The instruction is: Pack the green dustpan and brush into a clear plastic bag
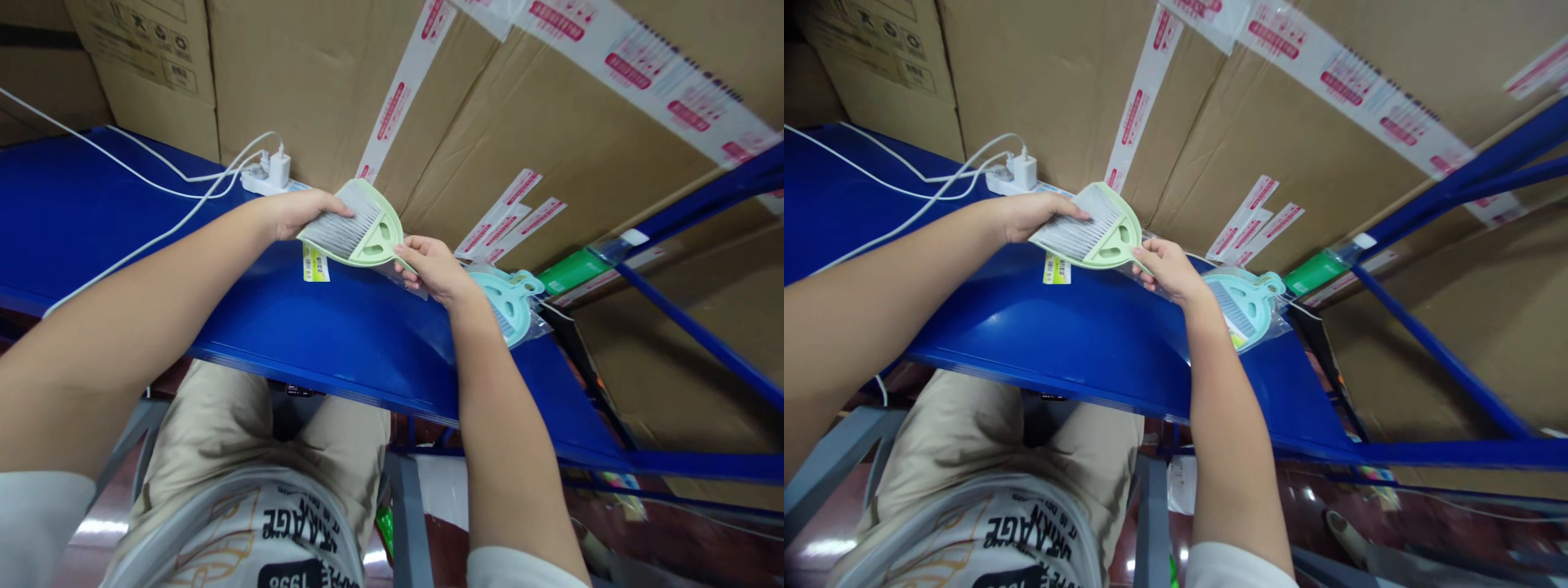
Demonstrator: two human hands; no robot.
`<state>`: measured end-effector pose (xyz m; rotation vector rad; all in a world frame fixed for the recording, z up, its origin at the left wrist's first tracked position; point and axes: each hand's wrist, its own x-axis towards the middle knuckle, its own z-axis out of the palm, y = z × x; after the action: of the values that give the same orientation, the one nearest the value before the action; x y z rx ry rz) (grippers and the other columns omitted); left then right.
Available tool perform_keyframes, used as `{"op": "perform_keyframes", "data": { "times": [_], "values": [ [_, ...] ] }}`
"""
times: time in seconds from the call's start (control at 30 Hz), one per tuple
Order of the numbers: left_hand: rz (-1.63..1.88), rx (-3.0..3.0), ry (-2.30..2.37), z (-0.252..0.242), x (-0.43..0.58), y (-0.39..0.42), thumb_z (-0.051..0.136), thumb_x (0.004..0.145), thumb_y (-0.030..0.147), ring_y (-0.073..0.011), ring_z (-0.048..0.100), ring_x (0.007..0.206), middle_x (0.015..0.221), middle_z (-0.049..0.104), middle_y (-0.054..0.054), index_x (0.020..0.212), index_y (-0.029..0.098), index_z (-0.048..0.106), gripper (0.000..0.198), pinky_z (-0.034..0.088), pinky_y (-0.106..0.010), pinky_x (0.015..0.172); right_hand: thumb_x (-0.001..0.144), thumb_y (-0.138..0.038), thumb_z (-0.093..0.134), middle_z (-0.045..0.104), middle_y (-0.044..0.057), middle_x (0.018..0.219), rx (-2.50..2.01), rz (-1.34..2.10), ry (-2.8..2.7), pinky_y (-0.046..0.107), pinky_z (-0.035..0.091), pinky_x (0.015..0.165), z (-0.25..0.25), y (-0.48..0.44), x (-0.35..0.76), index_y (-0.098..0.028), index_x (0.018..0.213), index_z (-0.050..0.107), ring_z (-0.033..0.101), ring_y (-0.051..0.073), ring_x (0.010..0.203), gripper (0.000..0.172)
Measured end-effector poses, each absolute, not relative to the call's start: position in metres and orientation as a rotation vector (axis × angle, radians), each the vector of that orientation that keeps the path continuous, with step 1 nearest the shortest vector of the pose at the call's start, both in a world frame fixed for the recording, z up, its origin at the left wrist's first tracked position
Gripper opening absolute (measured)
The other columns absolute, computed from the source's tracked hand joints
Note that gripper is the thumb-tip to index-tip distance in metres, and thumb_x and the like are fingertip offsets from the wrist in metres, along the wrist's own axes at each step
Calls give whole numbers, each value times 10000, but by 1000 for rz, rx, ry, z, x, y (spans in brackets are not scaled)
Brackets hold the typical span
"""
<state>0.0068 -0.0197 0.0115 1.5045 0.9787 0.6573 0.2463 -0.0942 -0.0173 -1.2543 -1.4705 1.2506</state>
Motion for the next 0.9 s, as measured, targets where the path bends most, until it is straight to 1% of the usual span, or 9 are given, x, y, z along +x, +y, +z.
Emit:
{"op": "perform_keyframes", "data": {
  "times": [0.13, 0.23, 0.3, 0.43, 0.5, 0.57, 0.63, 0.77, 0.9],
  "values": [
    [842, 1259, 1044, 6, 10, -18, 757, 787, 180, -340, 823, 1056, 882, 831, -92, 1161, 174, 800, 376, 661, -429, 917, 857, -390, 916, 634, -37, 703, -1190, 1318, -1483, 164, 351, 423, -17, -96, 246, -222, 858, 566, 465, 51, 506, 388],
    [943, 1250, 1056, 2, 10, -12, 816, 762, 164, -360, 817, 1074, 927, 833, -108, 1124, 174, 804, 363, 663, -452, 944, 851, -329, 905, 683, -12, 775, -1146, 1307, -1471, 191, 452, 499, -16, -96, 245, -220, 968, 636, 548, 79, 581, 313],
    [1021, 1272, 1066, 2, 9, -6, 829, 758, 153, -359, 811, 1079, 929, 827, -101, 1103, 172, 807, 346, 661, -458, 956, 873, -338, 865, 702, -4, 825, -1160, 1208, -1437, 217, 515, 557, -15, -93, 249, -234, 1043, 655, 614, 108, 647, 289],
    [1187, 1271, 1129, 4, 4, 2, 771, 809, 108, -320, 793, 1092, 967, 814, -83, 1028, 152, 805, 227, 635, -439, 1003, 1001, -426, 651, 736, 21, 933, -1463, 707, -1348, 278, 584, 660, -15, -82, 269, -254, 1040, 629, 695, 164, 780, 177],
    [1238, 1281, 1172, 5, 1, 2, 742, 842, 86, -286, 778, 1081, 1040, 819, -89, 977, 136, 787, 151, 608, -429, 1044, 1005, -354, 604, 751, 49, 970, -1719, 381, -1318, 346, 611, 787, -15, -79, 279, -236, 983, 617, 720, 203, 879, 121],
    [1257, 1327, 1206, 4, -1, 2, 720, 870, 68, -256, 758, 1080, 1134, 819, -98, 948, 131, 761, 108, 582, -417, 1071, 969, -279, 614, 769, 93, 1025, -1936, 161, -1326, 417, 595, 942, -17, -79, 284, -213, 951, 624, 734, 254, 1011, 69],
    [1254, 1425, 1263, 1, -1, 3, 716, 879, 61, -253, 742, 1125, 1194, 814, -105, 937, 135, 744, 98, 560, -398, 1095, 942, -264, 639, 781, 152, 1117, -2099, 67, -1373, 455, 552, 1046, -19, -81, 284, -187, 989, 656, 726, 305, 1136, 92],
    [1230, 1565, 1413, -7, 0, 9, 751, 868, 94, -299, 735, 1218, 1193, 814, -115, 935, 141, 758, 82, 542, -396, 1129, 938, -276, 645, 754, 257, 1257, -2299, -33, -1442, 468, 523, 1077, -25, -82, 278, -121, 1140, 699, 697, 377, 1253, 260],
    [1216, 1515, 1387, -11, 4, 11, 759, 836, 75, -307, 763, 1197, 1174, 825, -118, 955, 149, 798, 145, 582, -401, 1085, 935, -270, 638, 769, 250, 1225, -2329, 17, -1425, 473, 531, 1081, -30, -76, 281, -113, 1196, 691, 723, 373, 1223, 309]
  ]
}}
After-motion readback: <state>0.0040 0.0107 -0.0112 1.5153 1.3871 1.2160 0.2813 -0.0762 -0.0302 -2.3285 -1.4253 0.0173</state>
